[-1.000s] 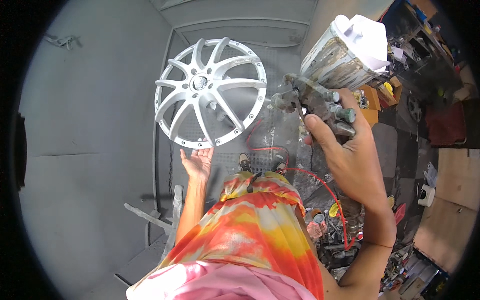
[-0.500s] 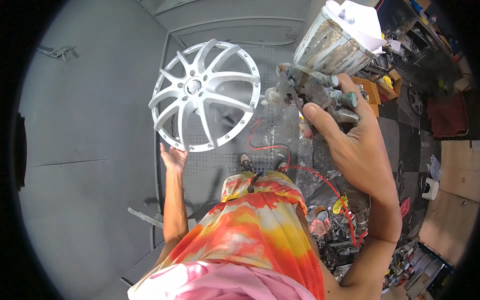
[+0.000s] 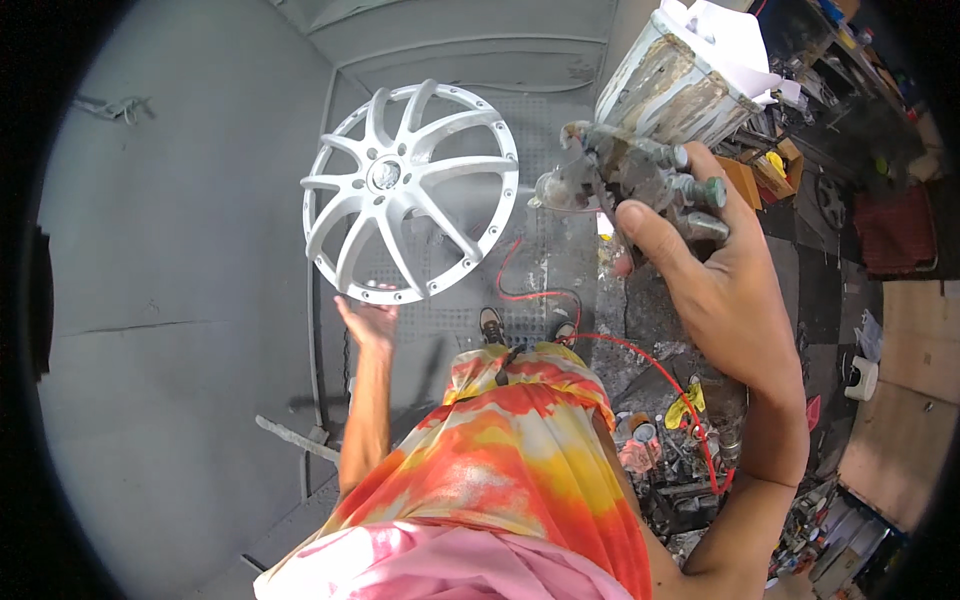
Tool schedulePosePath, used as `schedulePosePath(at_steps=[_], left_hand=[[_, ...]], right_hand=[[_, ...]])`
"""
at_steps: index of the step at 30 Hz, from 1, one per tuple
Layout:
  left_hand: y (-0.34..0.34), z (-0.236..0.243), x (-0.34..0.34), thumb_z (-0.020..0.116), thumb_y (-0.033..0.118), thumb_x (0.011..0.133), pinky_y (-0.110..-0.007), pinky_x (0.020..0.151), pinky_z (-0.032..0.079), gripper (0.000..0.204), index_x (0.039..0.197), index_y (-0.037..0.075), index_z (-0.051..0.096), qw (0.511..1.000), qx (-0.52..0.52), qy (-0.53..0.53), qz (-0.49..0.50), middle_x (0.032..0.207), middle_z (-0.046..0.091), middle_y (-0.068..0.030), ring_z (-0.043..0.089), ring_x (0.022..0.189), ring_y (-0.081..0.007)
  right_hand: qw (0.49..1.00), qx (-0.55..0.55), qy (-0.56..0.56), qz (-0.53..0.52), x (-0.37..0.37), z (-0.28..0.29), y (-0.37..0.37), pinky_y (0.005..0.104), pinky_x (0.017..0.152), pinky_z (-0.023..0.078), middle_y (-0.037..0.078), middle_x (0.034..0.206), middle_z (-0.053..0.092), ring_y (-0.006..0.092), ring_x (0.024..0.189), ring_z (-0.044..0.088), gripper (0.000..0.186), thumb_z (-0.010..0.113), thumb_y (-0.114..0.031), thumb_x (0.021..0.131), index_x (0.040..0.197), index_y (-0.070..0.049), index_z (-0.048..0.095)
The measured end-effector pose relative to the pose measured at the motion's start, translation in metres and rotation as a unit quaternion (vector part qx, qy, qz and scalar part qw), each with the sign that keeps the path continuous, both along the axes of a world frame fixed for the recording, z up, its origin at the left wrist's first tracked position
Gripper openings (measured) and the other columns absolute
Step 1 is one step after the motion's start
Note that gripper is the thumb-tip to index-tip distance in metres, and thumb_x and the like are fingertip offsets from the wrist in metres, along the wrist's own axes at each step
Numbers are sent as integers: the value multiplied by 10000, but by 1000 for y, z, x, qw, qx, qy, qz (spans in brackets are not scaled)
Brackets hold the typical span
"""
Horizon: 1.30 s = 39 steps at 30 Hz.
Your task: The person holds an automotive wheel rim by its center, rotates it within a spray booth, and applies a coating using a spray gun. The person then pauses to pour liquid from a container into the spray gun's reservoir before continuing to spray the rim.
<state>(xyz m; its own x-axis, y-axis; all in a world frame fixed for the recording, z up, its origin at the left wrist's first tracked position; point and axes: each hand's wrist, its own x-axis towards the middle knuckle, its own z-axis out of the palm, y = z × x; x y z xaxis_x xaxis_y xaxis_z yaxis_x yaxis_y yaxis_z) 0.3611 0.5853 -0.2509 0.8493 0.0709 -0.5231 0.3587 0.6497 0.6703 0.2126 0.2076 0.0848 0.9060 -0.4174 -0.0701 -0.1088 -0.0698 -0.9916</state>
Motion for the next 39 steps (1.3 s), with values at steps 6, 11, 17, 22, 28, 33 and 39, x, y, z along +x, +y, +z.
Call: schedulePosePath(at_steps=[6,11,17,22,28,33,39], left_hand=[[-30,22,-10,274,898,887,-464,941,529,1087,1529,21,294,997,3,-31,-63,1372,499,-137,596,1154,-307],[15,14,21,213,951,837,-383,754,515,1148,1449,-3,389,993,75,-22,-92,1186,582,-124,635,945,-267],[57,35,85,144,981,799,-410,749,524,1248,1299,-109,489,970,131,-43,-199,1004,627,-193,626,819,-313],[90,19,120,148,871,914,-478,967,518,1175,1468,-144,354,998,41,-25,-44,1236,582,-263,602,1062,-366],[76,-1,76,162,859,925,-469,905,547,1061,1307,-75,491,997,32,-42,-61,1079,638,-188,633,959,-319],[21,-2,23,259,856,925,-466,878,568,971,1276,-15,503,999,-38,-1,-28,1111,621,-161,638,1003,-281],[-16,16,-13,284,820,946,-494,846,611,991,1451,-28,375,996,-58,-26,-62,1239,611,-198,679,1041,-330]], right_hand=[[998,-60,4,3,22,-2,-7,253,732,507,15,948,667,77,774,614,406,701,-171,990,1331,-9,552],[1000,-8,-3,23,21,0,2,248,722,497,21,968,676,78,792,611,404,697,-163,993,1338,-13,551],[998,-53,-11,36,15,3,-4,242,738,493,11,933,662,75,790,602,370,690,-155,998,1309,-6,557],[998,-63,-6,21,9,6,13,247,747,493,5,927,655,71,792,599,368,692,-156,997,1297,7,555],[998,-52,-5,28,2,9,21,247,746,495,8,935,653,68,794,600,401,693,-155,997,1329,11,542],[997,-80,-8,13,11,5,6,255,746,501,19,944,654,74,798,604,430,692,-150,997,1360,15,530],[997,-60,19,53,5,8,0,247,739,500,13,940,649,68,809,604,443,691,-149,996,1364,19,511]])
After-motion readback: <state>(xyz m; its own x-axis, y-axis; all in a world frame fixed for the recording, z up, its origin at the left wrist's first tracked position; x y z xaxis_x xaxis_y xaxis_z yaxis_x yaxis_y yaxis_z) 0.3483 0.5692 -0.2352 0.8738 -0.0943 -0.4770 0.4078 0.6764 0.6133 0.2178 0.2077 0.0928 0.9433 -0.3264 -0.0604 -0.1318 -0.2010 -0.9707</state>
